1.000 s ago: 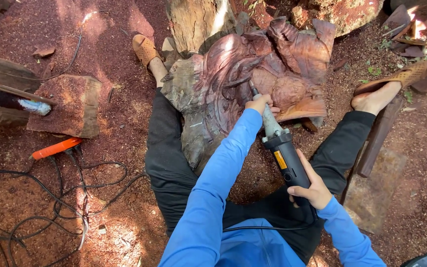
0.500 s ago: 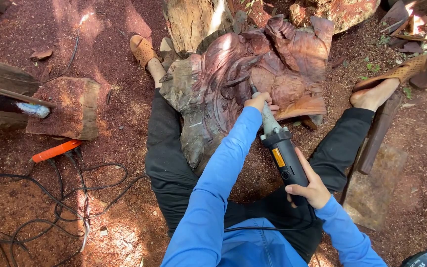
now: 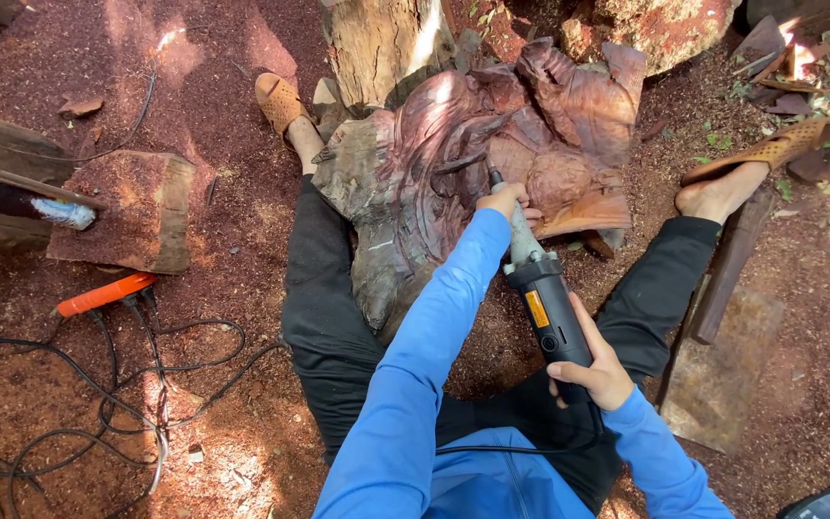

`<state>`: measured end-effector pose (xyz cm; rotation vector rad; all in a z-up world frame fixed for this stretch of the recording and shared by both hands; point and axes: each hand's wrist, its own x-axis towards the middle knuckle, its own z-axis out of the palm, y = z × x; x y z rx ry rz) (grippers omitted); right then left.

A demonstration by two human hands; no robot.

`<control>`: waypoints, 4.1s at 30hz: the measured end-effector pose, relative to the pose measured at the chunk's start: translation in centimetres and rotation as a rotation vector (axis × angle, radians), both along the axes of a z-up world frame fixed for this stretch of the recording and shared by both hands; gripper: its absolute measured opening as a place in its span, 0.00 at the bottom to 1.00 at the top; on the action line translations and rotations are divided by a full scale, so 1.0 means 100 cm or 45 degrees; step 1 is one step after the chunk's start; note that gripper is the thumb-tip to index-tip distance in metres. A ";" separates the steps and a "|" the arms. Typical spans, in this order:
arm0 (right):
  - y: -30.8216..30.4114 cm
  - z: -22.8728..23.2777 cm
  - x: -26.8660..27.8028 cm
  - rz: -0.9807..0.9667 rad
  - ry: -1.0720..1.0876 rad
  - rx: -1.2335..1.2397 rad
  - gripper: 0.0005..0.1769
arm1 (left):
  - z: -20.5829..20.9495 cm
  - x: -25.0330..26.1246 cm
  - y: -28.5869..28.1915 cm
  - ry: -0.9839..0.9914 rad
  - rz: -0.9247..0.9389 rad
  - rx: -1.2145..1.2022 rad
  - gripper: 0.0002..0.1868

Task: A person uses a power carving tool to shape and add detail to a large piece of wood while sitting on the ground.

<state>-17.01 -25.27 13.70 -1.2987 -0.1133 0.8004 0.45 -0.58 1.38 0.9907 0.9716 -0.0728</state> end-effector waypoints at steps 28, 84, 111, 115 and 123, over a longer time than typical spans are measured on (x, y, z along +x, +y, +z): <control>0.016 0.013 0.000 -0.063 0.076 0.074 0.67 | 0.022 0.005 0.010 0.119 -0.127 0.060 0.15; -0.049 0.018 -0.003 0.180 0.098 -0.337 0.72 | 0.017 -0.059 -0.028 -0.313 0.145 -0.847 0.11; -0.013 0.047 0.035 0.195 -0.029 -0.611 0.69 | -0.046 0.009 -0.008 -0.323 0.142 -0.553 0.08; -0.021 0.046 0.039 0.235 -0.038 -0.643 0.69 | -0.038 0.006 -0.015 -0.297 0.185 -0.530 0.07; -0.044 0.042 0.053 0.284 -0.038 -0.679 0.67 | -0.008 -0.012 -0.025 -0.275 0.229 -0.532 0.06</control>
